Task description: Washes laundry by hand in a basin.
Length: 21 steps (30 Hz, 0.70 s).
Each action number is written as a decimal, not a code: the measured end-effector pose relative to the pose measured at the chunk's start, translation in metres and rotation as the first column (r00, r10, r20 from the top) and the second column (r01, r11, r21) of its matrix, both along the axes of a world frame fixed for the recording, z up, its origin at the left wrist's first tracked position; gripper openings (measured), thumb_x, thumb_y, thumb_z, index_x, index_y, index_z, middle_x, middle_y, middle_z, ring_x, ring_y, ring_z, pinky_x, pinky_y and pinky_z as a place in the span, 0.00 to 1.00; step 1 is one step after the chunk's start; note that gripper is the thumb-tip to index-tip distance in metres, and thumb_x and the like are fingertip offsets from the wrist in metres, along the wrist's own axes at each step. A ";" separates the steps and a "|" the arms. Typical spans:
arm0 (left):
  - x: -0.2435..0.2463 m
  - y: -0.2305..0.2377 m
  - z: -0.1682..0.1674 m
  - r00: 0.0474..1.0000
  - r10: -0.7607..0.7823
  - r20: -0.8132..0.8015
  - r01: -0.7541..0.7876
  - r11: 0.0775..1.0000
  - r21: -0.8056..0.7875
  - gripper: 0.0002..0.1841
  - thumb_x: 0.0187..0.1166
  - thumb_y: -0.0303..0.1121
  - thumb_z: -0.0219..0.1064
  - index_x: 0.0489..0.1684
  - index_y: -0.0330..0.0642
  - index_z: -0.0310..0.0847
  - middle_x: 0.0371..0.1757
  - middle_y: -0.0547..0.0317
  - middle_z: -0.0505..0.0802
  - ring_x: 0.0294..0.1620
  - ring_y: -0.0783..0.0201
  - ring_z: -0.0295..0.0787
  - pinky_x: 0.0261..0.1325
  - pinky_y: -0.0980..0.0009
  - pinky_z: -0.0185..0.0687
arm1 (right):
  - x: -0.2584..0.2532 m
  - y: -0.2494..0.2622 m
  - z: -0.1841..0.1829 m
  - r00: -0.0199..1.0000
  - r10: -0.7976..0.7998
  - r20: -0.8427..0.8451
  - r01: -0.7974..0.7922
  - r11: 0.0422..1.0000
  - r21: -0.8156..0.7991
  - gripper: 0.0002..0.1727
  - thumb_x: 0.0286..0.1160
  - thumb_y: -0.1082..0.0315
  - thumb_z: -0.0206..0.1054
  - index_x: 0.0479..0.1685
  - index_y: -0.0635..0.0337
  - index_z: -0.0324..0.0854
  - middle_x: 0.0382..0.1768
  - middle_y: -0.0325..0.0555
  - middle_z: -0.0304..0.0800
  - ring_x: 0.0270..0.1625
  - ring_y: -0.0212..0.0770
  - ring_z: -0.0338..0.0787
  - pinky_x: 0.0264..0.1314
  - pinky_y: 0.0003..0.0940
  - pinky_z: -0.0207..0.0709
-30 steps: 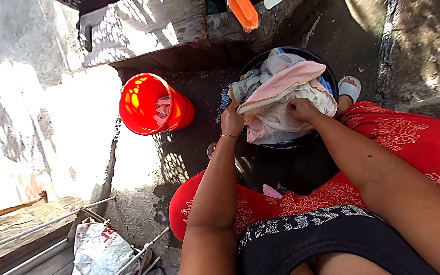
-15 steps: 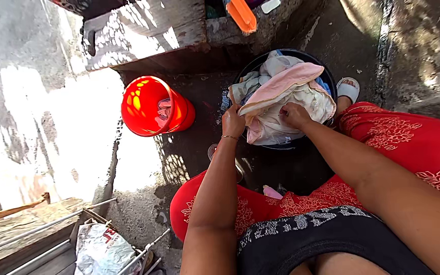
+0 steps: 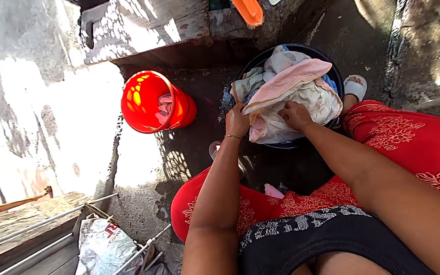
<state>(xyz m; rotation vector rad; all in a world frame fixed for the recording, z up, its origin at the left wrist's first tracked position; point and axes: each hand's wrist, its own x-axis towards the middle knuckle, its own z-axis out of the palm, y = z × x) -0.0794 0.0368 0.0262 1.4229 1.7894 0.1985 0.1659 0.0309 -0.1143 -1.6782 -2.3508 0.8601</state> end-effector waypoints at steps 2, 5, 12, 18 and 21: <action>0.000 0.000 0.000 1.000 0.003 -0.007 -0.003 1.000 -0.006 0.13 0.81 0.25 0.65 0.60 0.36 0.85 0.55 0.40 0.93 0.61 0.45 0.90 0.68 0.44 0.80 | -0.001 0.000 -0.002 1.000 0.010 0.028 -0.010 1.000 0.004 0.11 0.78 0.70 0.66 0.51 0.56 0.94 0.53 0.64 0.87 0.61 0.67 0.86 0.57 0.66 0.76; 0.000 0.000 0.001 1.000 0.006 -0.016 -0.006 1.000 -0.014 0.13 0.81 0.25 0.65 0.61 0.36 0.85 0.56 0.41 0.93 0.62 0.46 0.90 0.69 0.44 0.79 | -0.003 -0.001 -0.005 0.998 0.003 0.066 -0.005 1.000 0.023 0.10 0.80 0.70 0.65 0.46 0.60 0.93 0.52 0.65 0.87 0.61 0.68 0.86 0.56 0.66 0.76; 0.000 0.000 -0.001 1.000 -0.005 -0.014 0.005 1.000 -0.001 0.13 0.81 0.25 0.65 0.61 0.35 0.85 0.55 0.41 0.93 0.60 0.46 0.90 0.68 0.44 0.80 | -0.006 0.001 -0.004 0.993 -0.003 0.116 0.006 1.000 -0.026 0.10 0.81 0.72 0.62 0.43 0.69 0.87 0.58 0.67 0.86 0.66 0.69 0.84 0.59 0.68 0.74; 0.000 0.001 -0.001 1.000 -0.005 -0.020 0.005 1.000 -0.001 0.13 0.81 0.25 0.65 0.60 0.35 0.85 0.55 0.40 0.93 0.61 0.44 0.90 0.68 0.44 0.79 | 0.009 0.014 0.018 0.983 -0.184 -0.025 0.175 0.963 -0.206 0.10 0.83 0.73 0.60 0.50 0.73 0.84 0.58 0.68 0.85 0.65 0.67 0.85 0.67 0.64 0.77; 0.002 0.003 0.000 1.000 -0.014 -0.021 0.014 1.000 -0.007 0.14 0.82 0.25 0.64 0.62 0.34 0.84 0.57 0.39 0.92 0.63 0.44 0.89 0.70 0.43 0.78 | 0.021 0.020 0.042 0.932 -0.337 -0.135 0.284 0.909 -0.306 0.10 0.84 0.73 0.62 0.51 0.73 0.83 0.49 0.67 0.88 0.54 0.63 0.88 0.63 0.61 0.77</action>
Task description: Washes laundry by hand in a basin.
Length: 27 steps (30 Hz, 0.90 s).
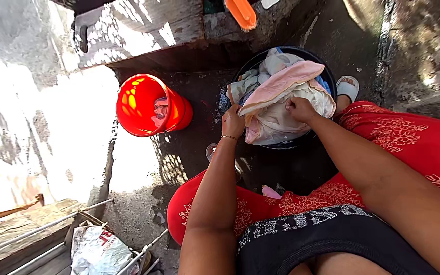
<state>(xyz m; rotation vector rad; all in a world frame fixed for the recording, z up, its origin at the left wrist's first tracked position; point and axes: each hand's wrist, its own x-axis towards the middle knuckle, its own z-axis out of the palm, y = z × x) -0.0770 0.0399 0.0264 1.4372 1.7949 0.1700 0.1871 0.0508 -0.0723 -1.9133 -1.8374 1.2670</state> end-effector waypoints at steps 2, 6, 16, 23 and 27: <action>0.003 0.000 0.000 1.000 -0.003 0.004 0.003 1.000 0.001 0.15 0.81 0.25 0.65 0.63 0.35 0.84 0.58 0.39 0.92 0.64 0.44 0.89 0.71 0.43 0.78 | 0.007 0.003 0.012 0.973 -0.135 -0.190 0.122 0.989 -0.078 0.10 0.85 0.72 0.63 0.52 0.73 0.82 0.43 0.60 0.88 0.43 0.49 0.89 0.53 0.48 0.83; 0.008 0.000 0.002 1.000 -0.023 0.009 0.023 1.000 -0.004 0.14 0.81 0.25 0.65 0.63 0.35 0.84 0.58 0.39 0.92 0.65 0.42 0.88 0.71 0.41 0.78 | 0.004 0.007 0.063 0.556 -0.405 -0.726 0.334 0.909 -0.250 0.06 0.84 0.76 0.59 0.40 0.58 0.79 0.34 0.38 0.89 0.35 0.33 0.90 0.41 0.32 0.88; 0.011 -0.003 0.008 0.997 -0.073 -0.009 0.073 0.997 -0.012 0.13 0.82 0.27 0.66 0.62 0.36 0.84 0.55 0.37 0.92 0.60 0.40 0.90 0.67 0.39 0.80 | -0.006 0.013 0.129 0.233 -0.551 -0.801 0.468 0.786 -0.404 0.11 0.87 0.76 0.57 0.42 0.60 0.85 0.32 0.39 0.91 0.32 0.32 0.90 0.42 0.29 0.88; 0.012 -0.001 0.006 0.998 -0.065 -0.011 0.065 0.997 -0.031 0.13 0.82 0.28 0.66 0.62 0.36 0.84 0.55 0.38 0.93 0.61 0.42 0.90 0.68 0.41 0.80 | 0.003 0.018 0.132 0.158 -0.591 -0.791 0.514 0.733 -0.445 0.12 0.89 0.74 0.54 0.47 0.63 0.86 0.33 0.41 0.91 0.32 0.33 0.90 0.43 0.30 0.88; 0.014 -0.001 0.006 0.997 -0.071 -0.015 0.070 0.997 -0.034 0.13 0.82 0.28 0.66 0.62 0.36 0.84 0.55 0.39 0.93 0.61 0.43 0.90 0.69 0.42 0.79 | 0.013 0.022 0.138 0.171 -0.587 -0.792 0.546 0.725 -0.419 0.18 0.92 0.67 0.50 0.46 0.63 0.87 0.34 0.41 0.93 0.33 0.34 0.91 0.44 0.30 0.88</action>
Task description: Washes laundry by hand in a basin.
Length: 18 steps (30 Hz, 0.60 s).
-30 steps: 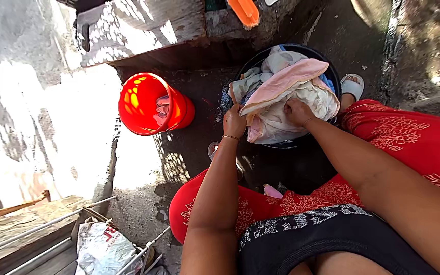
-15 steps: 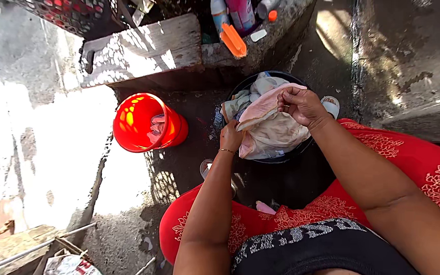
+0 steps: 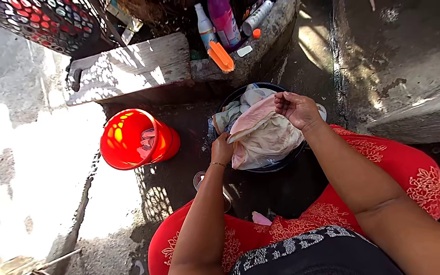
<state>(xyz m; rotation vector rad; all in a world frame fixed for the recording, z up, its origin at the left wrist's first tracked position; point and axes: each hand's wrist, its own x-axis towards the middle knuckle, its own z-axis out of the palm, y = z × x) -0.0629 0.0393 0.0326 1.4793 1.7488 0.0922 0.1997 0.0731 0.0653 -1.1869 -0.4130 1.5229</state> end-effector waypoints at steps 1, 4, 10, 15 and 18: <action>0.000 0.000 0.000 1.000 0.002 0.001 -0.002 1.000 -0.004 0.13 0.82 0.28 0.66 0.61 0.36 0.85 0.55 0.39 0.93 0.61 0.43 0.90 0.69 0.42 0.79 | 0.003 0.000 0.001 1.000 -0.012 0.014 0.012 1.000 0.009 0.18 0.92 0.67 0.50 0.46 0.63 0.87 0.34 0.41 0.93 0.34 0.34 0.91 0.44 0.30 0.87; 0.001 0.000 0.001 1.000 0.001 0.002 -0.001 1.000 -0.011 0.13 0.82 0.27 0.66 0.61 0.35 0.85 0.56 0.38 0.92 0.61 0.43 0.89 0.70 0.43 0.78 | 0.011 0.001 0.000 0.998 -0.045 0.051 0.042 0.997 0.062 0.09 0.84 0.76 0.59 0.45 0.62 0.86 0.33 0.40 0.91 0.33 0.33 0.90 0.44 0.29 0.88; 0.002 0.001 0.001 1.000 -0.014 -0.015 0.014 1.000 -0.014 0.13 0.83 0.28 0.65 0.61 0.34 0.85 0.55 0.38 0.92 0.61 0.44 0.89 0.70 0.44 0.78 | 0.029 0.005 -0.004 0.987 -0.116 0.115 0.103 0.988 0.116 0.09 0.81 0.78 0.61 0.37 0.57 0.83 0.26 0.35 0.87 0.28 0.31 0.86 0.40 0.29 0.86; 0.002 0.001 0.002 1.000 -0.022 -0.015 0.022 1.000 -0.016 0.13 0.83 0.28 0.65 0.62 0.34 0.84 0.57 0.38 0.92 0.63 0.44 0.89 0.71 0.44 0.78 | 0.056 0.012 0.000 0.952 -0.259 0.166 0.239 0.962 0.131 0.09 0.83 0.76 0.60 0.36 0.55 0.82 0.24 0.33 0.86 0.26 0.30 0.86 0.38 0.29 0.87; -0.001 0.001 0.000 0.998 0.044 0.055 -0.044 0.999 0.009 0.15 0.85 0.29 0.65 0.65 0.33 0.83 0.58 0.35 0.92 0.63 0.41 0.89 0.71 0.42 0.77 | 0.076 0.014 0.001 0.916 -0.317 0.245 0.289 0.946 0.143 0.08 0.87 0.73 0.58 0.42 0.56 0.82 0.26 0.31 0.85 0.26 0.29 0.86 0.37 0.27 0.87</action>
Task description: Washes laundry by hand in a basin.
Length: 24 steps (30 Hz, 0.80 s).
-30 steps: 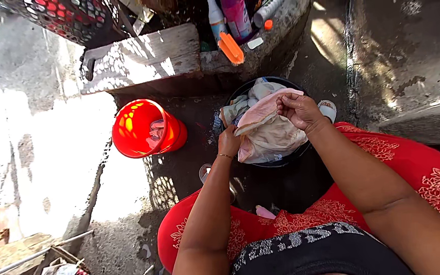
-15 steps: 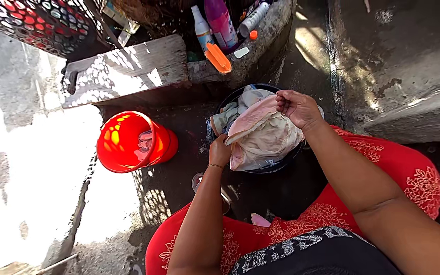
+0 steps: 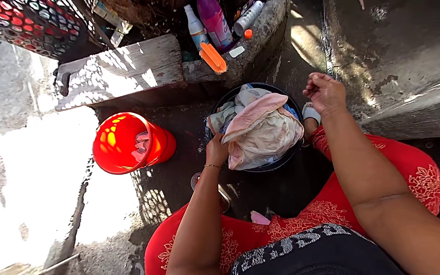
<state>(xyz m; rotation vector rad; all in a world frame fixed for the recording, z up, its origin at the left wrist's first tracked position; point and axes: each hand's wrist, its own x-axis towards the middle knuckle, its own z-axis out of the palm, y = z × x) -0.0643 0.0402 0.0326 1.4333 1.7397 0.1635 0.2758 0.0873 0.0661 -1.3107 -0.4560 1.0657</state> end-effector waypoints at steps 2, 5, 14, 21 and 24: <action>-0.006 0.000 -0.004 0.991 0.097 0.096 -0.101 0.994 0.047 0.16 0.88 0.31 0.62 0.67 0.31 0.81 0.58 0.33 0.91 0.62 0.40 0.89 0.70 0.41 0.78 | 0.013 0.000 -0.002 0.998 -0.053 0.017 0.054 0.999 -0.006 0.09 0.89 0.71 0.55 0.43 0.54 0.81 0.26 0.31 0.85 0.26 0.28 0.86 0.35 0.26 0.86; -0.012 0.002 -0.008 0.936 0.249 0.250 -0.277 0.957 0.085 0.16 0.90 0.32 0.60 0.65 0.29 0.79 0.55 0.34 0.91 0.56 0.44 0.90 0.65 0.44 0.81 | 0.030 0.001 -0.004 0.980 -0.198 -0.033 0.196 0.979 -0.065 0.14 0.91 0.64 0.54 0.33 0.50 0.79 0.19 0.30 0.82 0.20 0.28 0.83 0.28 0.26 0.83; -0.006 0.002 -0.002 0.875 0.338 0.347 -0.382 0.922 0.067 0.17 0.92 0.37 0.58 0.66 0.31 0.75 0.52 0.37 0.90 0.49 0.50 0.91 0.57 0.49 0.86 | 0.073 -0.016 -0.054 0.975 -0.063 0.215 0.183 0.779 -0.599 0.41 0.79 0.76 0.60 0.93 0.44 0.50 0.62 0.54 0.78 0.45 0.46 0.87 0.38 0.41 0.84; -0.006 0.001 -0.001 0.850 0.333 0.407 -0.395 0.916 0.074 0.15 0.91 0.33 0.58 0.66 0.32 0.76 0.50 0.41 0.90 0.45 0.57 0.92 0.53 0.56 0.89 | 0.082 -0.015 -0.086 0.948 -0.171 0.269 0.286 0.828 -0.482 0.03 0.80 0.70 0.69 0.46 0.57 0.84 0.25 0.34 0.84 0.17 0.26 0.78 0.20 0.21 0.75; -0.006 0.002 0.000 0.862 0.324 0.389 -0.377 0.924 0.064 0.14 0.91 0.33 0.59 0.64 0.32 0.76 0.49 0.41 0.90 0.42 0.57 0.93 0.49 0.57 0.90 | 0.081 -0.013 -0.075 0.946 -0.225 0.234 0.309 0.844 -0.438 0.08 0.82 0.60 0.70 0.38 0.53 0.82 0.22 0.31 0.82 0.14 0.25 0.75 0.18 0.21 0.74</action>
